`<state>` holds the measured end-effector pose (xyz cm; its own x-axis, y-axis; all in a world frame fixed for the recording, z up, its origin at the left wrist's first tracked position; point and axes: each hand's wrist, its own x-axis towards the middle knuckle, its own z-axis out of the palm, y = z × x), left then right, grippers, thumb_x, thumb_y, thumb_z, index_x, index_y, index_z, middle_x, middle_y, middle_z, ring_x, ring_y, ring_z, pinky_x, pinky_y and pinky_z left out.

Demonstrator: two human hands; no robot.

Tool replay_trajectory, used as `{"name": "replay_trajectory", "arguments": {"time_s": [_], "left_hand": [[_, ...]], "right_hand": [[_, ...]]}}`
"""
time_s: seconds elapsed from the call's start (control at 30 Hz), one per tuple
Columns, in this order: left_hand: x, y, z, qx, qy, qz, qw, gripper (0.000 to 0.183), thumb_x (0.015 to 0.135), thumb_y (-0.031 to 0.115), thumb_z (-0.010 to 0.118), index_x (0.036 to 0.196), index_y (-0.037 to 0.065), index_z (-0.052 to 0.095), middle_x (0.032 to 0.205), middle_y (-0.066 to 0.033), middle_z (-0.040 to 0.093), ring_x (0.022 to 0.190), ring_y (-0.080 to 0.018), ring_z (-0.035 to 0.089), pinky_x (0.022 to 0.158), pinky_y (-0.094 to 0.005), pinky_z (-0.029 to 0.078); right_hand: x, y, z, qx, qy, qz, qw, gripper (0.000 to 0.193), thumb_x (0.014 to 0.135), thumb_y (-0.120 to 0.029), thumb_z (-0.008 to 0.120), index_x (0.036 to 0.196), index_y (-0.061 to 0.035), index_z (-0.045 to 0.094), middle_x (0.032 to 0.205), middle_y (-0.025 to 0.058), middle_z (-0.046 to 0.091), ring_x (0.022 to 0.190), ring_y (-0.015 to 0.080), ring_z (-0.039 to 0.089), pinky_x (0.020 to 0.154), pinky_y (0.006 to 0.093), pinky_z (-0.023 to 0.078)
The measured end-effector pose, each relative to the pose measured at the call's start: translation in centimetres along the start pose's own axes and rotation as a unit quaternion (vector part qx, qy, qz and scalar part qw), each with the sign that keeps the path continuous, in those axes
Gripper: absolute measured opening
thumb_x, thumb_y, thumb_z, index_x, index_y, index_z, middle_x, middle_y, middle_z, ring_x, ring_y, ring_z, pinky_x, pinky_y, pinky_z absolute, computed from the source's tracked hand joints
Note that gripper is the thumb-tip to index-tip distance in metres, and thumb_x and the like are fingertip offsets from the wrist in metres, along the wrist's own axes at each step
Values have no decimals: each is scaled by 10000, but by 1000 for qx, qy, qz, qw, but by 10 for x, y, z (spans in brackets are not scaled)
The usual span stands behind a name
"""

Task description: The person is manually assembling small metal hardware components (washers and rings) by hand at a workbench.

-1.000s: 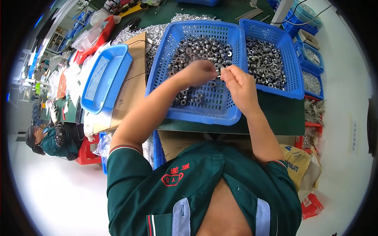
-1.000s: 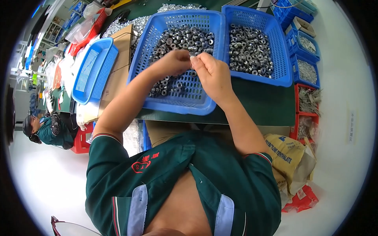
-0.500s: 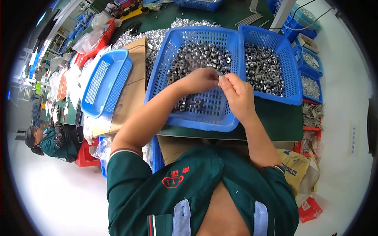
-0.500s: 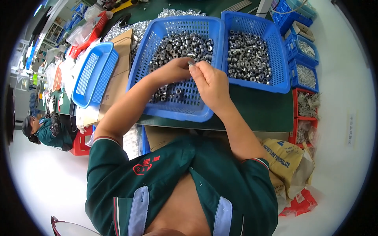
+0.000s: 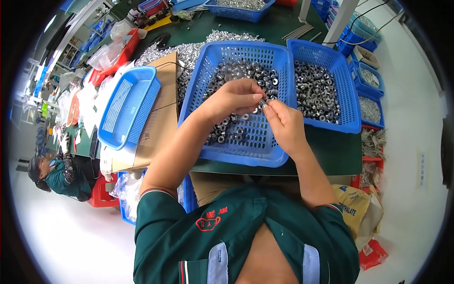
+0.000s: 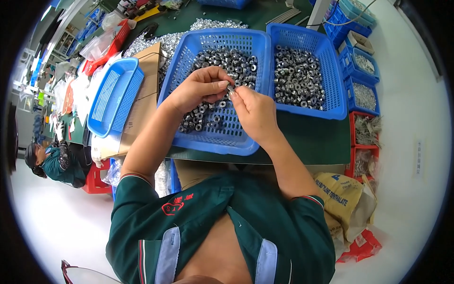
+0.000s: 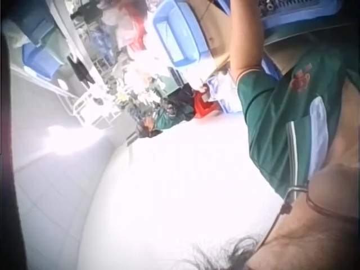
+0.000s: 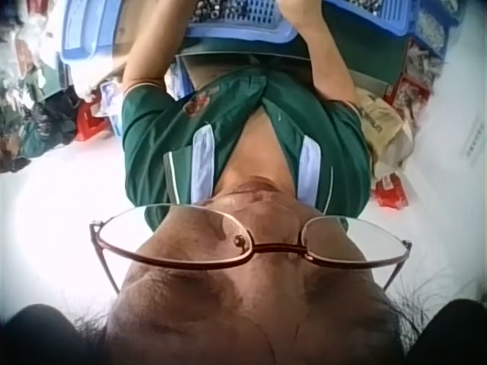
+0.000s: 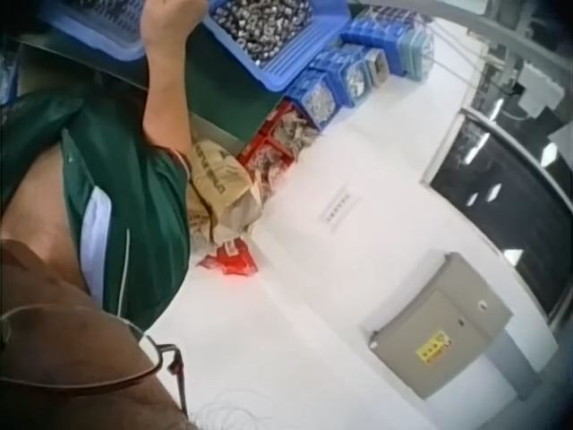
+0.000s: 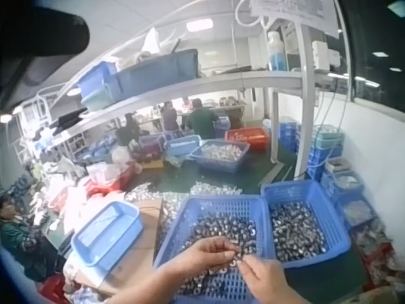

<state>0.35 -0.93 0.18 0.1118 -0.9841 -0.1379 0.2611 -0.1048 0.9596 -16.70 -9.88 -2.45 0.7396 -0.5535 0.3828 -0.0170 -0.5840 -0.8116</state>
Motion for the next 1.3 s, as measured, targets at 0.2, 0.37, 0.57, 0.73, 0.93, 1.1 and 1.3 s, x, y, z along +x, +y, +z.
{"name": "replay_trajectory", "arguments": {"time_s": [0.2, 0.37, 0.57, 0.73, 0.93, 1.1, 1.3], "left_hand": [[2, -8, -7, 18, -8, -13, 1000, 197, 919, 198, 606, 963, 9, 577, 679, -13, 521, 543, -57, 408, 465, -192, 272], [3, -6, -10, -48, -5, -93, 995, 223, 906, 217, 618, 853, 13, 544, 633, -9, 500, 470, -65, 374, 424, -219, 245], [3, -3, -3, 12, -13, -31, 999, 205, 912, 214, 617, 918, 16, 566, 662, -10, 527, 521, -61, 419, 449, -203, 283], [1, 0, 6, 75, 4, 71, 995, 182, 918, 174, 602, 1012, 20, 587, 731, -20, 579, 570, -54, 433, 479, -203, 306], [1, 3, -6, -162, 21, -29, 986, 152, 922, 203, 565, 906, 53, 562, 729, -42, 579, 532, -69, 406, 436, -209, 281], [14, -20, -15, 336, 92, -19, 937, 223, 851, 252, 634, 852, 34, 584, 661, -61, 569, 572, -154, 519, 514, -286, 412], [11, -37, 5, 719, 12, -42, 693, 220, 827, 307, 590, 933, 127, 656, 915, -117, 687, 847, -314, 663, 697, -436, 512]], "right_hand": [[0, -7, 1, -150, 11, -80, 985, 178, 876, -154, 596, 764, -43, 513, 625, 143, 568, 572, 340, 580, 492, 431, 412], [2, 0, 7, -197, 17, -145, 970, 194, 873, -159, 598, 752, -48, 495, 607, 144, 560, 575, 339, 586, 488, 430, 414], [4, -2, -3, -73, -18, -32, 997, 226, 894, -182, 584, 747, -23, 520, 576, 131, 552, 541, 314, 566, 479, 398, 399], [8, -2, -14, 84, -73, 73, 991, 261, 918, -224, 561, 763, -15, 564, 580, 137, 550, 517, 305, 536, 483, 371, 383], [4, 1, -4, 7, -36, 45, 998, 250, 927, -254, 545, 820, -33, 592, 605, 135, 574, 538, 283, 571, 503, 362, 404], [2, -4, -6, 21, -21, 45, 999, 240, 927, -259, 547, 822, -47, 587, 613, 136, 572, 562, 315, 575, 514, 386, 417], [1, 4, -2, 12, 1, 3, 1000, 231, 926, -253, 551, 822, -49, 583, 636, 145, 585, 578, 328, 582, 516, 395, 419]]}}
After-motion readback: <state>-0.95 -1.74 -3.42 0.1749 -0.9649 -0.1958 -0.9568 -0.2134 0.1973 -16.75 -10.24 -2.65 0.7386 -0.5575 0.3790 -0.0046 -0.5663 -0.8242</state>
